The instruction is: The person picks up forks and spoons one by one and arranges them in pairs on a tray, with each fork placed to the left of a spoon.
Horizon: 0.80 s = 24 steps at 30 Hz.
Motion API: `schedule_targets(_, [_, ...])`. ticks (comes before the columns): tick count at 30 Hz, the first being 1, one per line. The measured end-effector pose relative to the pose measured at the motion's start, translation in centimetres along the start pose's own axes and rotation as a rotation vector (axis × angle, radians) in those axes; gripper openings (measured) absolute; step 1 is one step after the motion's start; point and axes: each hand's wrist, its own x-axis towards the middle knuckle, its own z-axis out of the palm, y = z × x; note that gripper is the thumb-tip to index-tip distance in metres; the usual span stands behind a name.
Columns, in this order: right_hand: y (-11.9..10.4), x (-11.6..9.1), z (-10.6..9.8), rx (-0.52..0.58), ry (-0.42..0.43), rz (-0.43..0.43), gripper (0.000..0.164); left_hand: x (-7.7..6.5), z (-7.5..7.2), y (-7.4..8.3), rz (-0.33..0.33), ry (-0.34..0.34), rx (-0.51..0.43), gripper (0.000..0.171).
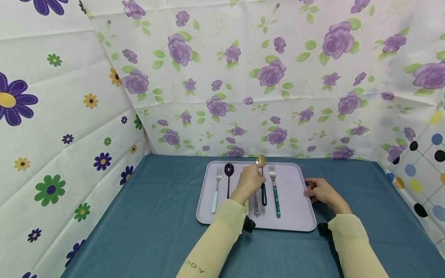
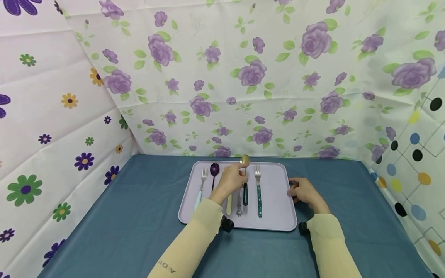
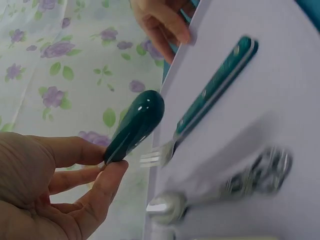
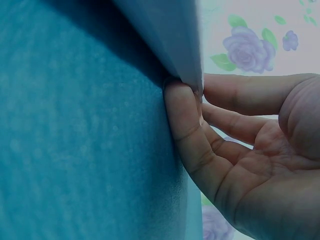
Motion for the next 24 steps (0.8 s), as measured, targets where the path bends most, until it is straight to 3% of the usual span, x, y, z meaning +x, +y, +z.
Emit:
schedule_targets(5, [0.0, 0.1, -0.1, -0.004, -0.001, 0.002, 0.065, -0.1, 1.7, 1.1, -0.022, -0.021, -0.011, 0.052])
schedule_targets(12, [0.0, 0.2, -0.1, -0.004, -0.006, 0.016, 0.067, 0.2, 3.3, 2.5, 0.042, 0.025, 0.066, 0.052])
schedule_targets(17, [-0.1, 0.2, -0.1, -0.010, -0.002, 0.016, 0.066, 0.4, 4.2, 2.9, 0.042, 0.040, 0.065, 0.049])
schedule_targets(24, [0.1, 0.2, 0.0, -0.022, 0.024, 0.021, 0.065, 0.4, 6.2, 3.0, 0.053, 0.027, 0.136, 0.016])
